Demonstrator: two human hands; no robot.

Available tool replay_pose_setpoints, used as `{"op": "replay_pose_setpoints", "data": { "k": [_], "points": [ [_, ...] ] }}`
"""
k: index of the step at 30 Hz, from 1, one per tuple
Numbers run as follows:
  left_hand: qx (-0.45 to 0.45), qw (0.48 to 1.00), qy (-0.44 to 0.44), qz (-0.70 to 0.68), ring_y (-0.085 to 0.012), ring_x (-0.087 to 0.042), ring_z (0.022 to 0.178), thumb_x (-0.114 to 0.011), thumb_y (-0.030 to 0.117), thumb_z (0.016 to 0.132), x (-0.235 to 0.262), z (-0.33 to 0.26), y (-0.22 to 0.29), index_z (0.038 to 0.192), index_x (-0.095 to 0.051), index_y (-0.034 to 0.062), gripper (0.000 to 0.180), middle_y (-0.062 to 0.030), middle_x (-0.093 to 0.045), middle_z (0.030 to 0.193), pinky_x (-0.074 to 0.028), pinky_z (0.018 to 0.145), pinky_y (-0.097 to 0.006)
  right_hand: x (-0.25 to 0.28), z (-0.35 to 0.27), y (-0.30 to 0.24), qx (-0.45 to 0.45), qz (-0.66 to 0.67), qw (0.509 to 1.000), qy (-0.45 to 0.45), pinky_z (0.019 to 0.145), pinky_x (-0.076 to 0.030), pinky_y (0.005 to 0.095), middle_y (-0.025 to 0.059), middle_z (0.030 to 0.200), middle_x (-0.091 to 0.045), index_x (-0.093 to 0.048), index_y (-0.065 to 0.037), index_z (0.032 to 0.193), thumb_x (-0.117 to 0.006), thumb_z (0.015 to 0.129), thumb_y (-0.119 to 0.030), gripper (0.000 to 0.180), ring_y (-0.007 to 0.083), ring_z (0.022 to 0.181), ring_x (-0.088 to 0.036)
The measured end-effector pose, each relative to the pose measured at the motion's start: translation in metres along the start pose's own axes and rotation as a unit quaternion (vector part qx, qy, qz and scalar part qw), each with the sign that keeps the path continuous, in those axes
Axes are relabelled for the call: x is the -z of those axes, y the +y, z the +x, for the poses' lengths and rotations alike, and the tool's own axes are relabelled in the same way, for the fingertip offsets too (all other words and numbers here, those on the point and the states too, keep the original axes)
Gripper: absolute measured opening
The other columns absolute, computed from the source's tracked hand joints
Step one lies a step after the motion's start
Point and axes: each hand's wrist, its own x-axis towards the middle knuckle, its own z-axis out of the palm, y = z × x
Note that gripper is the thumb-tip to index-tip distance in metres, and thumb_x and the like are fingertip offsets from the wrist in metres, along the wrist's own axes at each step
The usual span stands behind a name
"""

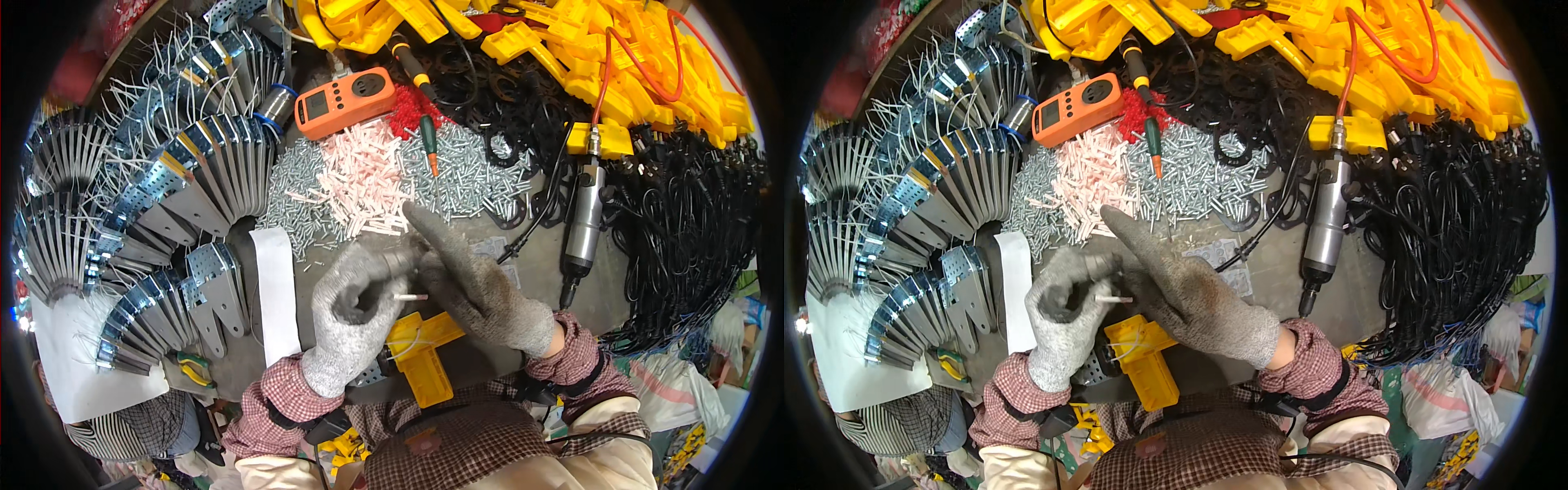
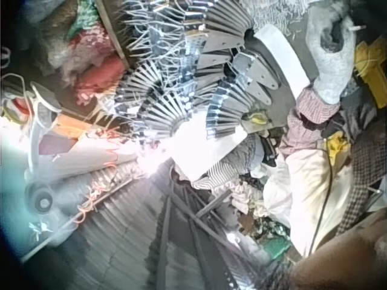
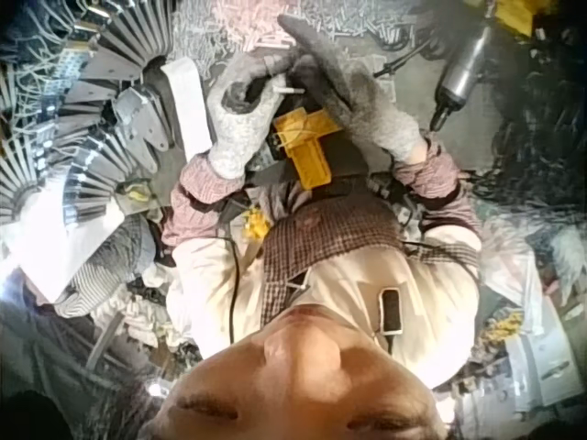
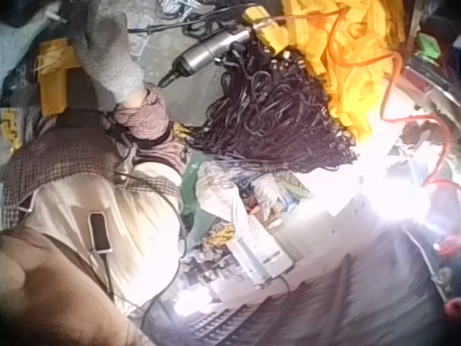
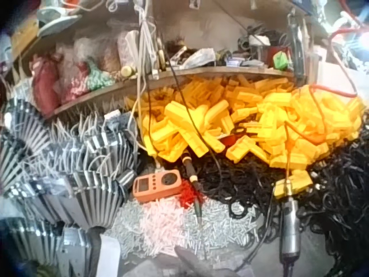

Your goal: Assembling metal components into a yellow plastic housing using a pneumatic screwdriver and soldering iron.

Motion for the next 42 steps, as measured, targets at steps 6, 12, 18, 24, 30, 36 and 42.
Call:
{"op": "replay_pose_setpoints", "data": {
  "k": [6,12,18,24,30,36,42],
  "points": [
    [0.062,0.993,-0.06,-0.081,-0.0125,-0.061,0.085,-0.071,-0.004,0.088,0.018,-0.002,-0.012,0.109,-0.074,0.0008,0.023,-0.0064,-0.064,0.092,-0.049,0.074,-0.025,0.012,0.016,-0.018,-0.087,-0.032,0.99,-0.109,0.102,-0.047,0.0371,0.0213,0.137,-0.056,-0.012,-0.002,0.162,-0.051,0.101,0.0,0.072,0.0291,0.117,-0.061],
    [0.062,0.985,-0.097,-0.127,-0.0151,-0.065,0.107,-0.068,-0.003,0.091,0.015,0.017,0.002,0.146,-0.046,0.0014,0.059,-0.0058,-0.062,0.12,-0.054,0.091,-0.026,0.021,0.01,-0.019,-0.031,-0.039,0.997,-0.054,0.092,-0.05,0.0311,0.0145,0.131,-0.061,-0.007,-0.004,0.163,-0.047,0.098,0.01,0.078,0.0235,0.103,-0.064],
    [0.266,0.91,-0.096,-0.305,-0.0064,-0.061,0.078,-0.073,0.013,0.094,0.025,0.016,0.009,0.13,-0.063,-0.0016,0.04,-0.0009,-0.068,0.092,-0.051,0.074,-0.02,0.006,0.01,-0.01,-0.034,-0.067,0.997,-0.009,0.097,-0.05,0.0374,0.0194,0.116,-0.068,-0.001,-0.005,0.163,-0.049,0.099,0.005,0.081,0.029,0.106,-0.067],
    [0.161,0.957,-0.037,-0.24,-0.0107,-0.066,0.09,-0.065,0.015,0.101,-0.005,0.021,0.002,0.127,-0.067,-0.0016,0.031,-0.0072,-0.072,0.106,-0.053,0.081,-0.024,0.011,0.005,-0.013,-0.089,-0.102,0.991,0.013,0.092,-0.051,0.038,0.0197,0.11,-0.068,-0.021,-0.003,0.159,-0.057,0.097,-0.001,0.071,0.031,0.101,-0.068],
    [-0.025,0.999,-0.037,0.025,-0.0205,-0.067,0.101,-0.062,0.012,0.101,0.001,0.024,-0.001,0.121,-0.071,0.0006,0.024,-0.0132,-0.07,0.115,-0.053,0.09,-0.032,0.007,0.008,-0.006,-0.027,-0.116,0.993,-0.028,0.074,-0.05,0.047,0.0219,0.089,-0.068,-0.056,-0.003,0.129,-0.061,0.1,-0.03,0.04,0.0386,0.086,-0.067],
    [0.171,0.826,0.348,-0.409,-0.0073,-0.038,0.06,-0.057,0.037,0.105,0.056,0.038,0.044,0.115,-0.069,0.0029,0.037,0.0036,-0.051,0.07,-0.031,0.057,-0.028,0.034,-0.013,0.037,0.095,-0.248,0.964,-0.013,0.082,-0.052,0.0465,0.0186,0.098,-0.071,-0.064,-0.006,0.126,-0.058,0.101,-0.025,0.033,0.0375,0.089,-0.068],
    [0.24,0.737,-0.61,0.167,-0.0147,-0.069,0.088,-0.061,0.038,0.102,0.197,-0.035,0.032,0.125,-0.063,-0.0022,0.046,-0.0077,-0.071,0.096,-0.055,0.084,-0.029,0.016,0.008,0.002,-0.018,-0.121,0.992,0.008,0.083,-0.052,0.0512,0.0215,0.096,-0.07,-0.062,-0.002,0.124,-0.056,0.101,-0.025,0.032,0.0403,0.09,-0.068]
  ]
}}
